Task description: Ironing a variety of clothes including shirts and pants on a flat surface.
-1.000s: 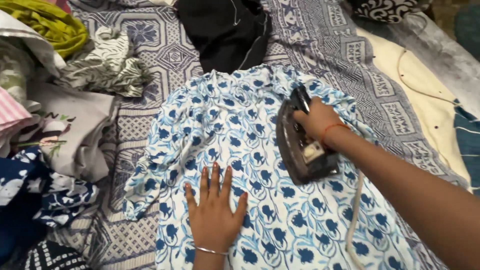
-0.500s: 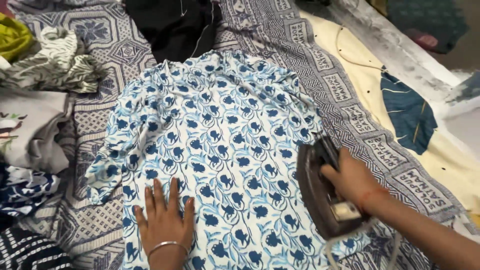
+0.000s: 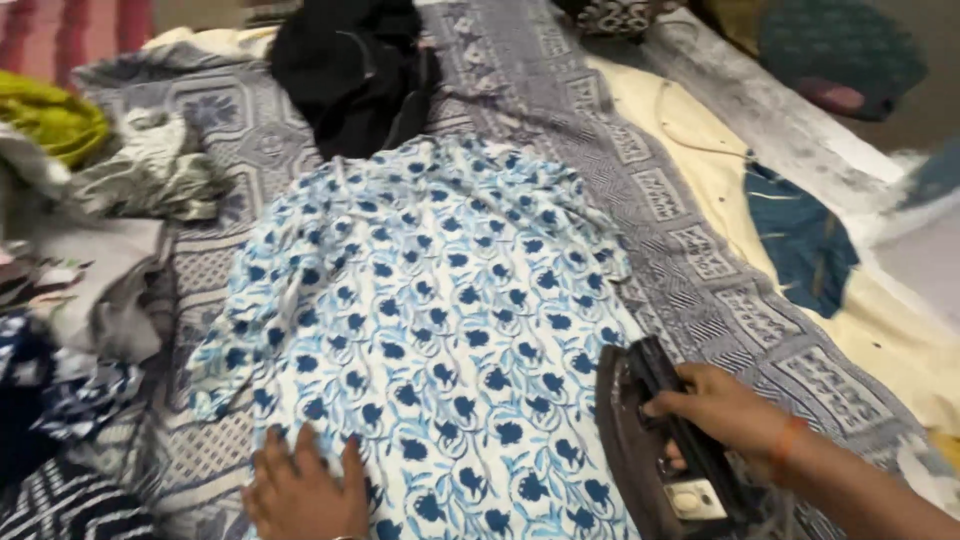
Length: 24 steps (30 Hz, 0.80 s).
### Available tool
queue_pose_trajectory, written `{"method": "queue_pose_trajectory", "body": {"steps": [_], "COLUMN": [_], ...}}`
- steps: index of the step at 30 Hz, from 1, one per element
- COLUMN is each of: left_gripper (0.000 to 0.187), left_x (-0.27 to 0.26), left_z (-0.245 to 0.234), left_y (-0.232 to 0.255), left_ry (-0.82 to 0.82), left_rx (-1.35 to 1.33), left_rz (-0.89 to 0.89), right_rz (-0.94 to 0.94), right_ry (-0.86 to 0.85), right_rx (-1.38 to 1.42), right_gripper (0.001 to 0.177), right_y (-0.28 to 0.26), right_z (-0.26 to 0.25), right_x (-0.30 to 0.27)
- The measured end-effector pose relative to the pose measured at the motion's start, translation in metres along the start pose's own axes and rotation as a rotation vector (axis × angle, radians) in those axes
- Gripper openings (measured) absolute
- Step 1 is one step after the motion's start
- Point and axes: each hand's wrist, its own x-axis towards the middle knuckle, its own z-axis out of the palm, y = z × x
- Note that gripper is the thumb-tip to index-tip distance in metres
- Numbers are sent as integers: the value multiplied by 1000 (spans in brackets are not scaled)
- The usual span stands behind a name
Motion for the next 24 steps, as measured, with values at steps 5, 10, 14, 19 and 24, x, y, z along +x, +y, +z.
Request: {"method": "queue_pose_trajectory", "body": {"steps": [5,10,14,19,24], "left_gripper": [90,104,107,108,95], "left_x": [-5,-15,-7,4,37], "left_z": [13,27,-2,-36,-45], "left_y": [-18,-29,-13,-1,-6], "left_ry": [99,153,79,-150,-370], "left_rx": [55,104,129,34,-68], "left_rz": [-42,-191,-242,-390,-364], "right_rz": [87,27,-79,-503,-572], "right_ry": [-65,24,52,225,334], "right_rx": [182,469,575,487,572], "right_gripper": [23,18,19,36,46], "right_y": [-4,8,21,-10,10], "right_z": [-16,-53,-113,-165,-165], "right_x": [-1,17,70,87,83]}}
